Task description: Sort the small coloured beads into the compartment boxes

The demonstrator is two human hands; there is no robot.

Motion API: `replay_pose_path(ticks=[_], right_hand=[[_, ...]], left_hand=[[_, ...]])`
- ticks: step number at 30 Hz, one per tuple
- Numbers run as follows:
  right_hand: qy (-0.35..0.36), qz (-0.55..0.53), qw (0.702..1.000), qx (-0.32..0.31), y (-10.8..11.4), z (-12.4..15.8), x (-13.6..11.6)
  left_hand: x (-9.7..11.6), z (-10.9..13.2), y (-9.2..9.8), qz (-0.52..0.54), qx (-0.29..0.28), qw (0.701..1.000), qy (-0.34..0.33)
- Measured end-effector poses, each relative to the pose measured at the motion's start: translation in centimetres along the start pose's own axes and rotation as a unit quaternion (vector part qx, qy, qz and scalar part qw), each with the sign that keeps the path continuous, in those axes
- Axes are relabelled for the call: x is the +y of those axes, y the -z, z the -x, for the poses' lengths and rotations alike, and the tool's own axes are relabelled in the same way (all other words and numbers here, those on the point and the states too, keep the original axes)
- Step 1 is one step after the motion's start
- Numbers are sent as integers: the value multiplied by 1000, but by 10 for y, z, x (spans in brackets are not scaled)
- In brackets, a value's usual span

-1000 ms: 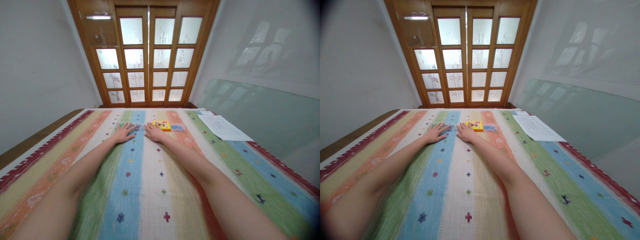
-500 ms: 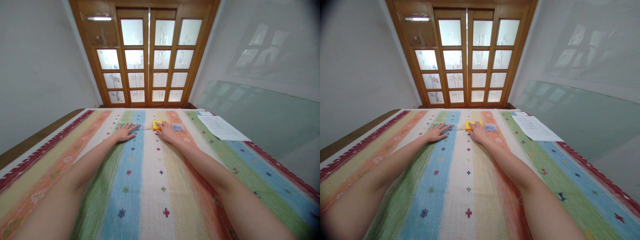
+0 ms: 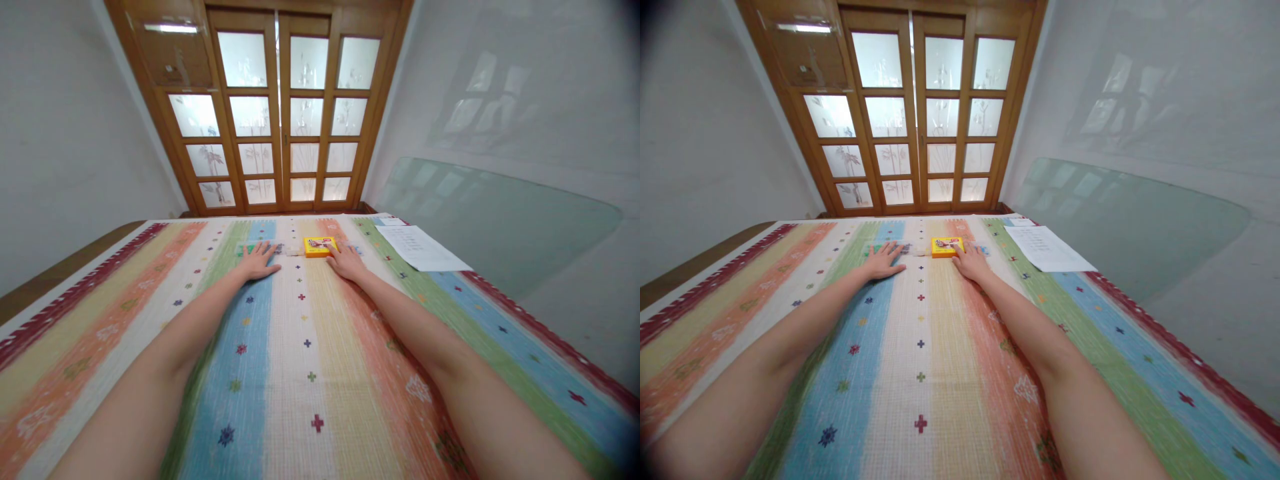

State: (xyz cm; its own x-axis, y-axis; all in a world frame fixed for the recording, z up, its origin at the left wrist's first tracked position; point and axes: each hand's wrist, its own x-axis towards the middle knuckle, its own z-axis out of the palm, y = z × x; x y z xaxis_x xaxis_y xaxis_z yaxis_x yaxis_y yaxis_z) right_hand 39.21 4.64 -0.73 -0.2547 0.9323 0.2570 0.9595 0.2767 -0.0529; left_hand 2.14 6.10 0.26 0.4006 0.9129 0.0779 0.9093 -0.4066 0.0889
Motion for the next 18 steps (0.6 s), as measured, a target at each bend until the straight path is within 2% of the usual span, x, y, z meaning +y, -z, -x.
replay_pose_path(ticks=[7,12,18], right_hand=[[-43,17,999,8,1,6,43],[-37,26,999,5,2,9,75],[-56,22,998,0,6,14,89]], left_hand=[[35,-37,-3,12,-8,999,-42],[61,-57,-6,15,-21,999,-45],[83,-67,-4,19,-22,999,-27]])
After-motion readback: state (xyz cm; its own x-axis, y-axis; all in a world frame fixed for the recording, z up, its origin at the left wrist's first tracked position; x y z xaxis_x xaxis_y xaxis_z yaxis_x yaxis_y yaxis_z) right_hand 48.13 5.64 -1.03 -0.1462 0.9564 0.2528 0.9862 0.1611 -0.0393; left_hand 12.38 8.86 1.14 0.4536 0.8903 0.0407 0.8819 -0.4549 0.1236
